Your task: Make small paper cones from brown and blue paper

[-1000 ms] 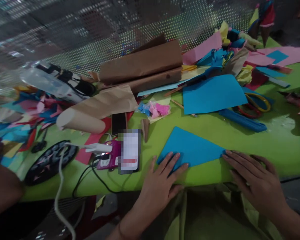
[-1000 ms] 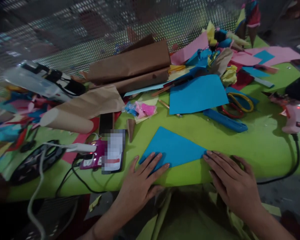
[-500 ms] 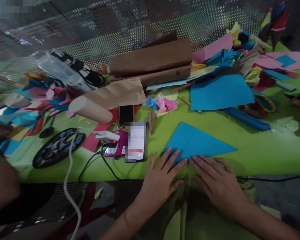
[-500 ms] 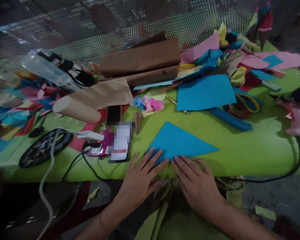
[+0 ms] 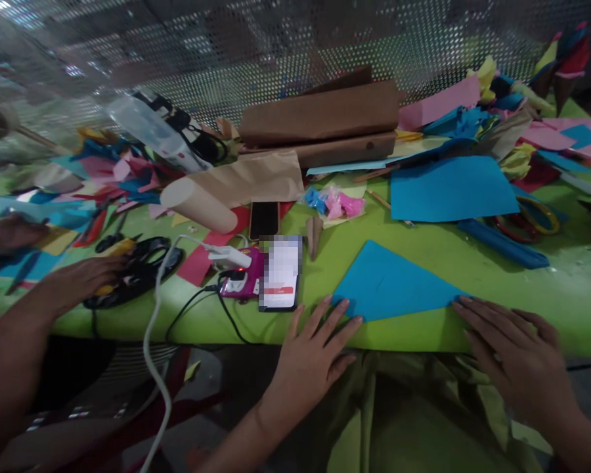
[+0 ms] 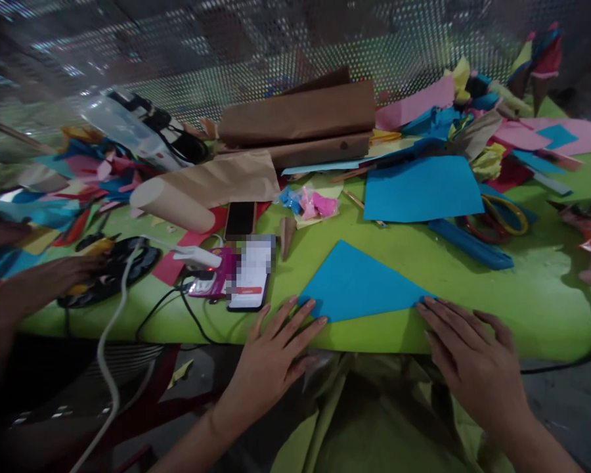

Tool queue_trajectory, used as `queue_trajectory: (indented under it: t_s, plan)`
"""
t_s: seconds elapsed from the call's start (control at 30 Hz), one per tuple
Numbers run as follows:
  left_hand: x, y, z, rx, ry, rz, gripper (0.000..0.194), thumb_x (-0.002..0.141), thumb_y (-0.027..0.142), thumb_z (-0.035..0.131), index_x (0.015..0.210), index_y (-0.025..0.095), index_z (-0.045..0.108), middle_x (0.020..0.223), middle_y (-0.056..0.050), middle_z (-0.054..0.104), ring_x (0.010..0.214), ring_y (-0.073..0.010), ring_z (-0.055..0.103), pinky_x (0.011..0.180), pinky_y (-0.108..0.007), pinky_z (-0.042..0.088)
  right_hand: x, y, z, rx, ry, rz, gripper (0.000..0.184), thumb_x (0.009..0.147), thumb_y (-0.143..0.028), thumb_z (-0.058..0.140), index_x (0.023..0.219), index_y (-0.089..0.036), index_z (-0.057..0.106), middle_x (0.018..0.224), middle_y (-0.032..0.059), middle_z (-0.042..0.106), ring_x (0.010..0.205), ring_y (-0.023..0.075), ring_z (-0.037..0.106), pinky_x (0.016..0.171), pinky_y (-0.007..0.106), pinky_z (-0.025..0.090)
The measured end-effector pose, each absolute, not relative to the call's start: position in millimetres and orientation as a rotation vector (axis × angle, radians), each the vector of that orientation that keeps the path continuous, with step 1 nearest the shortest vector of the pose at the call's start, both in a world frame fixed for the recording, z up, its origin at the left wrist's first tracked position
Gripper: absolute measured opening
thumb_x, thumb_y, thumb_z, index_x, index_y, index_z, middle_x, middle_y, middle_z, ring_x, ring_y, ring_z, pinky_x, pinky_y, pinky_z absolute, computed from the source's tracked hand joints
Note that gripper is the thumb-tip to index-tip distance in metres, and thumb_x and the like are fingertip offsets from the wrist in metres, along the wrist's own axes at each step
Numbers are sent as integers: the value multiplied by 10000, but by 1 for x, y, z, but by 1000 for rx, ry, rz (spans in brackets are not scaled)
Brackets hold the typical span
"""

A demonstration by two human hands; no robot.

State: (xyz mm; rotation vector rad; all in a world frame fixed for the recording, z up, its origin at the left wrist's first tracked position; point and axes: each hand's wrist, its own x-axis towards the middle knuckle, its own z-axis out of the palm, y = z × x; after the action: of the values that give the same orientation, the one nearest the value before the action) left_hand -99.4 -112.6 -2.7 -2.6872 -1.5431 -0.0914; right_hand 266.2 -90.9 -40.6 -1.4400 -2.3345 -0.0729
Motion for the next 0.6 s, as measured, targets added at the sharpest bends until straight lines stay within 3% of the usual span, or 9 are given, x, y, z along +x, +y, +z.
queue_trajectory:
  t_s: [0.13,0.3,0.47,0.6]
  plan:
    - [-99,-114,-2,-2669,-1555,-154,489,1024,470,485,1501,364,486,1621,27,421,1495,-270,346,1253,-496,110,267,-86,-45,-1428,-2301,-57,436,981,-280,586,1418,-278,589,1372,63,682,1205,308,646,1013,482,435]
    - [-88,-119,0,-2670,-1513,-259,531,1023,436,497,1524,264,467,1619,-13,426,1491,-260,344,1251,-456,118,266,-96,-51,-1354,-2289,-63,516,978,-255,582,1489,-272,517,1409,73,656,1245,305,631,1100,515,400]
    - [-62,-118,0,-2784,-1465,-274,566,1045,502,412,1561,270,395,1658,0,353,1453,-237,383,1191,-440,238,249,-117,-54,-1247,-2303,-52,482,935,-226,649,1409,-302,604,1223,41,754,1072,252,696,1028,454,432]
    - [-45,-111,-3,-2884,-1494,-242,602,1041,554,372,1597,336,297,1679,-16,306,1443,-276,403,1129,-503,339,226,-125,-47,-934,-2466,104,403,939,-146,602,1319,-261,672,1179,21,772,1085,193,686,1038,374,425]
